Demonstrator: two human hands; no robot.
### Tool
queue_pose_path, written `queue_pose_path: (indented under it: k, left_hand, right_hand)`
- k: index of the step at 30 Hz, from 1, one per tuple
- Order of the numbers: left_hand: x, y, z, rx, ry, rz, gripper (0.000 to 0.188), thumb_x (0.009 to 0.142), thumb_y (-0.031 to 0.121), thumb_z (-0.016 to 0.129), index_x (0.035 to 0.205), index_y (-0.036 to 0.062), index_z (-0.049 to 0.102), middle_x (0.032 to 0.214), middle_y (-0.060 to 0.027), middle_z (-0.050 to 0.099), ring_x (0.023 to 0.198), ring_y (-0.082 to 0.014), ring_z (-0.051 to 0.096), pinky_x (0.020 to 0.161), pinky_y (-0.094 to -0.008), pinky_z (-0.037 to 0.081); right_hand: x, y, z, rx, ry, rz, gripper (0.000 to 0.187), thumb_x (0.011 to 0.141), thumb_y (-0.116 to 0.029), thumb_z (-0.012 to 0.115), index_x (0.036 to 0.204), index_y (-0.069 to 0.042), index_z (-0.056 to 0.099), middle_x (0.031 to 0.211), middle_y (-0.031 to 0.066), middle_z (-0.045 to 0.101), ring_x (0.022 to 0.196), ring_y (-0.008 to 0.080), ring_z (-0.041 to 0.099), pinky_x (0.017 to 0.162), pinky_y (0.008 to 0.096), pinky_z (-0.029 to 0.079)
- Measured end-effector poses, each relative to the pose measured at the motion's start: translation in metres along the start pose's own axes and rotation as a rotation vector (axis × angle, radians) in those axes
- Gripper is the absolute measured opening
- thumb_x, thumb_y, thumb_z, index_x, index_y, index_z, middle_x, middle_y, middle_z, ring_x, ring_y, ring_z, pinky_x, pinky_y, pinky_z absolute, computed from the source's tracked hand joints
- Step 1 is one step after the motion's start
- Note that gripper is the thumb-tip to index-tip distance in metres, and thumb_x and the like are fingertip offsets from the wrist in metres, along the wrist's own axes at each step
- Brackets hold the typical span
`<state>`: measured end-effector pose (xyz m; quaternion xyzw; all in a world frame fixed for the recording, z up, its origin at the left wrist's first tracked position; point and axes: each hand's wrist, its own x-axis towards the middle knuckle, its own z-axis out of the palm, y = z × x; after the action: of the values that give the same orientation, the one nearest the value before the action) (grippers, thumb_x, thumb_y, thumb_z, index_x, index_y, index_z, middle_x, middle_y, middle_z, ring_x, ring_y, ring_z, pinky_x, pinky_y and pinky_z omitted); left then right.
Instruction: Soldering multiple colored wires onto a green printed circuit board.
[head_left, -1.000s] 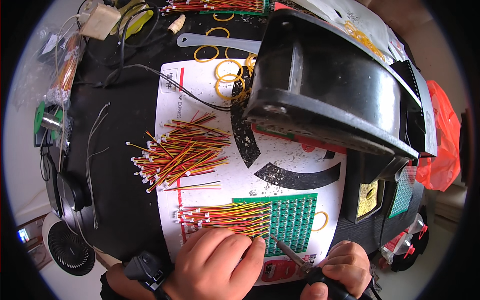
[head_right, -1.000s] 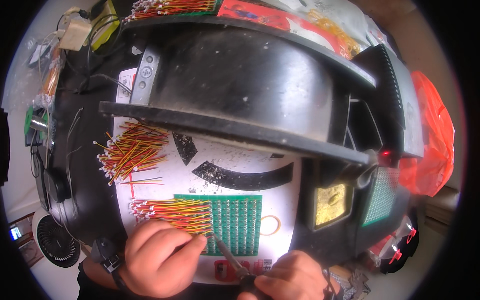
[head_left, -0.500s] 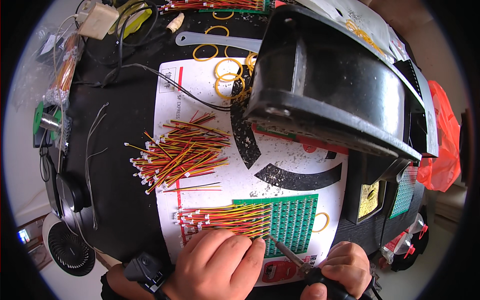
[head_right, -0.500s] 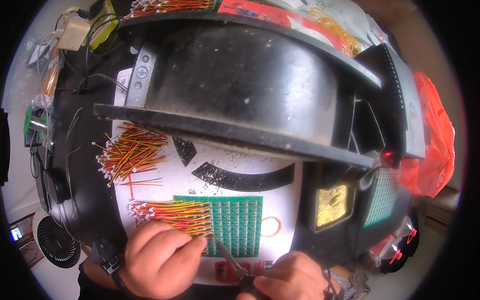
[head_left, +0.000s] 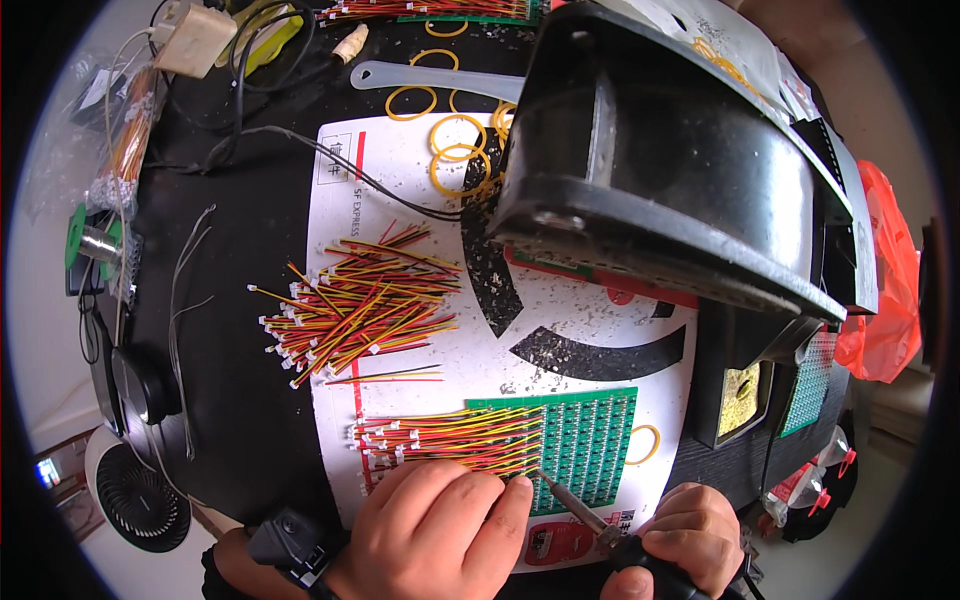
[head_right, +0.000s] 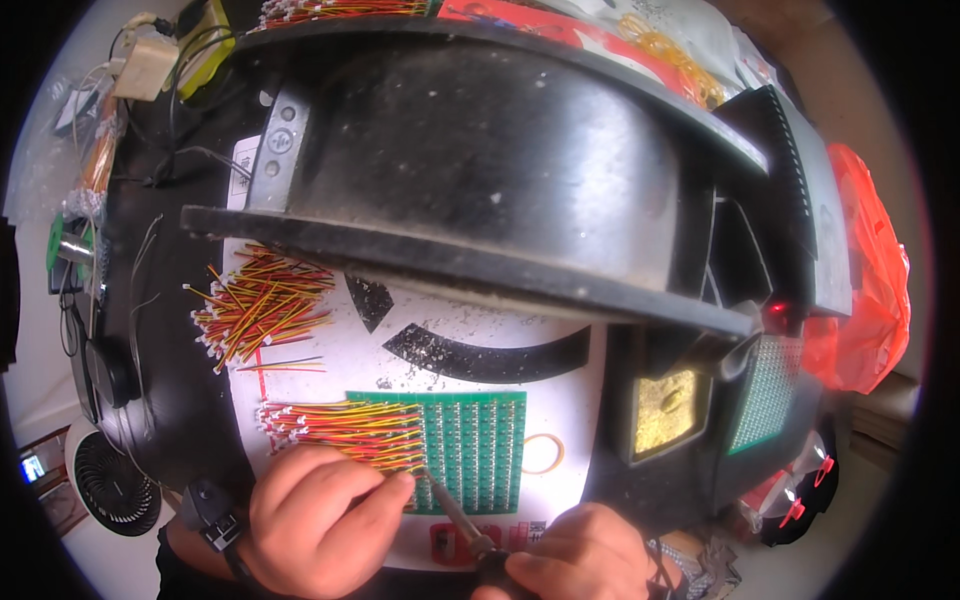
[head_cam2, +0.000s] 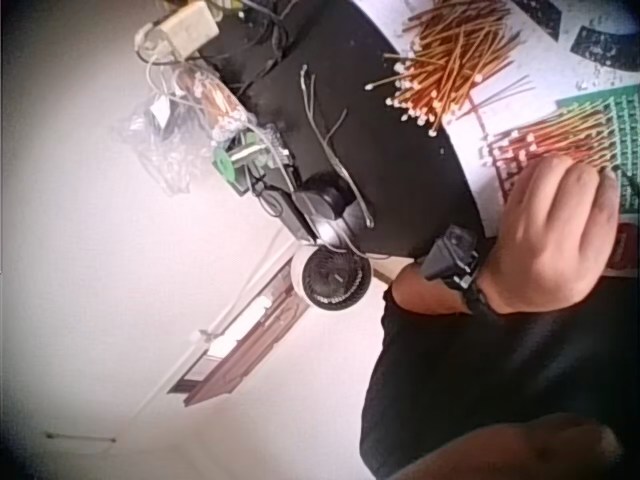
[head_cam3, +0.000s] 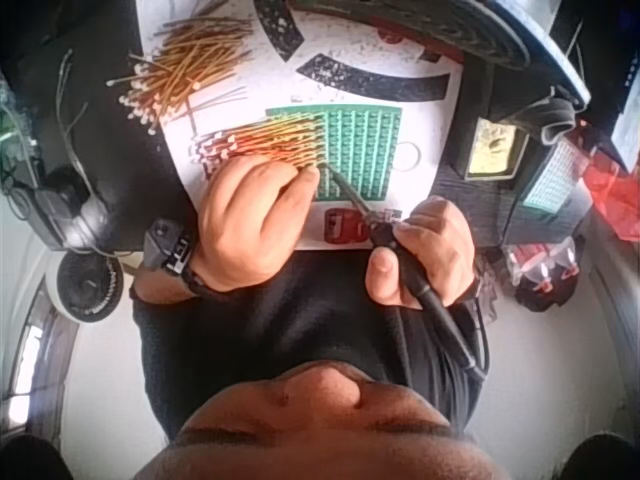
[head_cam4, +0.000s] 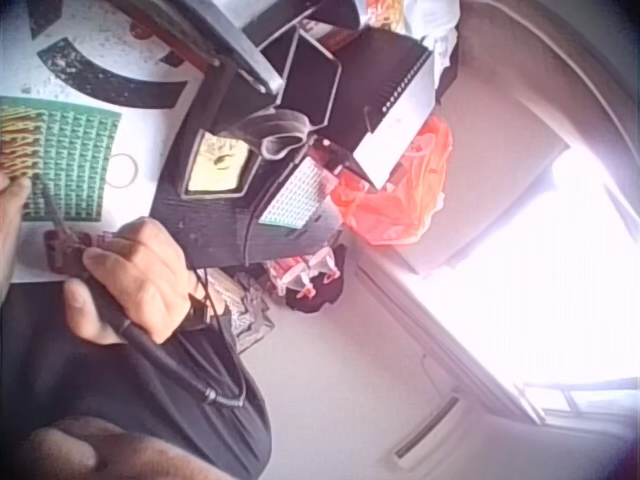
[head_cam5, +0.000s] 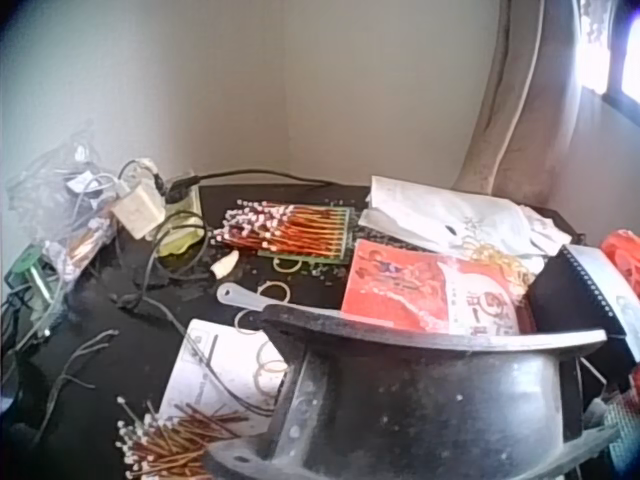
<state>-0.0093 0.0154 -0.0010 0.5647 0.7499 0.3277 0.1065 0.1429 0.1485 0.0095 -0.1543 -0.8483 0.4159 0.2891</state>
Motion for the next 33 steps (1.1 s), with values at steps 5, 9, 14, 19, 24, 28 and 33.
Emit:
queue_pose_path:
  k: [5, 9, 14, 19, 24, 28, 33]
  left_hand:
    - [0.001, 0.000, 0.001, 0.005, 0.008, 0.010, 0.015, 0.078, 0.000, 0.067, 0.093, -0.0048, 0.068, 0.085, -0.0127, 0.060, 0.075, -0.0289, 0.061, 0.067, -0.0364, 0.053]
    - [-0.001, 0.001, 0.000, 0.013, 0.006, -0.003, 0.015, 0.078, 0.000, 0.067, 0.093, -0.0046, 0.068, 0.085, -0.0126, 0.060, 0.075, -0.0289, 0.061, 0.067, -0.0365, 0.053]
    - [0.000, -0.001, 0.005, -0.012, 0.011, 0.003, 0.014, 0.078, -0.001, 0.067, 0.092, -0.0044, 0.068, 0.085, -0.0127, 0.060, 0.075, -0.0292, 0.061, 0.068, -0.0366, 0.053]
    - [-0.001, 0.000, 0.001, -0.012, 0.018, -0.006, 0.014, 0.078, -0.001, 0.067, 0.092, -0.0044, 0.068, 0.085, -0.0126, 0.060, 0.075, -0.0294, 0.061, 0.067, -0.0364, 0.053]
    - [0.001, -0.001, 0.002, -0.009, 0.015, 0.004, 0.014, 0.077, -0.003, 0.067, 0.091, -0.0053, 0.067, 0.084, -0.0135, 0.059, 0.075, -0.0300, 0.061, 0.067, -0.0366, 0.053]
    - [0.001, -0.001, 0.001, -0.011, 0.017, 0.009, 0.014, 0.077, -0.003, 0.067, 0.091, -0.0059, 0.067, 0.084, -0.0138, 0.059, 0.075, -0.0302, 0.061, 0.068, -0.0369, 0.054]
    - [0.000, -0.001, 0.001, -0.011, 0.016, 0.013, 0.015, 0.077, -0.003, 0.067, 0.092, -0.0061, 0.068, 0.085, -0.0139, 0.060, 0.075, -0.0302, 0.061, 0.068, -0.0370, 0.054]
  right_hand:
    - [-0.010, 0.004, -0.005, 0.083, 0.065, -0.076, 0.023, 0.079, -0.011, 0.069, 0.088, 0.006, 0.056, 0.063, 0.0103, 0.053, 0.048, 0.0190, 0.047, 0.047, 0.0321, 0.040]
    - [-0.026, 0.001, -0.012, -0.034, -0.016, 0.189, 0.031, 0.081, -0.029, 0.079, 0.094, -0.010, 0.059, 0.068, 0.0005, 0.058, 0.063, 0.0125, 0.061, 0.056, 0.0256, 0.048]
    - [-0.028, -0.001, -0.010, -0.049, 0.001, 0.222, 0.031, 0.081, -0.029, 0.080, 0.093, -0.010, 0.059, 0.068, 0.0008, 0.059, 0.063, 0.0126, 0.062, 0.056, 0.0258, 0.048]
    - [-0.026, 0.000, -0.009, -0.034, -0.006, 0.206, 0.033, 0.081, -0.033, 0.080, 0.090, -0.009, 0.059, 0.067, 0.0006, 0.058, 0.061, 0.0128, 0.061, 0.055, 0.0265, 0.049]
    - [-0.007, 0.000, -0.002, -0.022, 0.018, 0.111, 0.027, 0.079, -0.020, 0.074, 0.088, 0.000, 0.057, 0.064, 0.0066, 0.054, 0.052, 0.0162, 0.052, 0.050, 0.0294, 0.042]
    - [-0.001, 0.000, -0.001, 0.021, 0.018, 0.004, 0.022, 0.078, -0.010, 0.068, 0.088, 0.006, 0.057, 0.063, 0.0104, 0.053, 0.049, 0.0193, 0.048, 0.047, 0.0321, 0.040]
    - [-0.001, 0.001, -0.002, 0.020, 0.005, -0.004, 0.023, 0.078, -0.010, 0.068, 0.089, 0.006, 0.057, 0.064, 0.0106, 0.054, 0.049, 0.0194, 0.049, 0.048, 0.0320, 0.040]
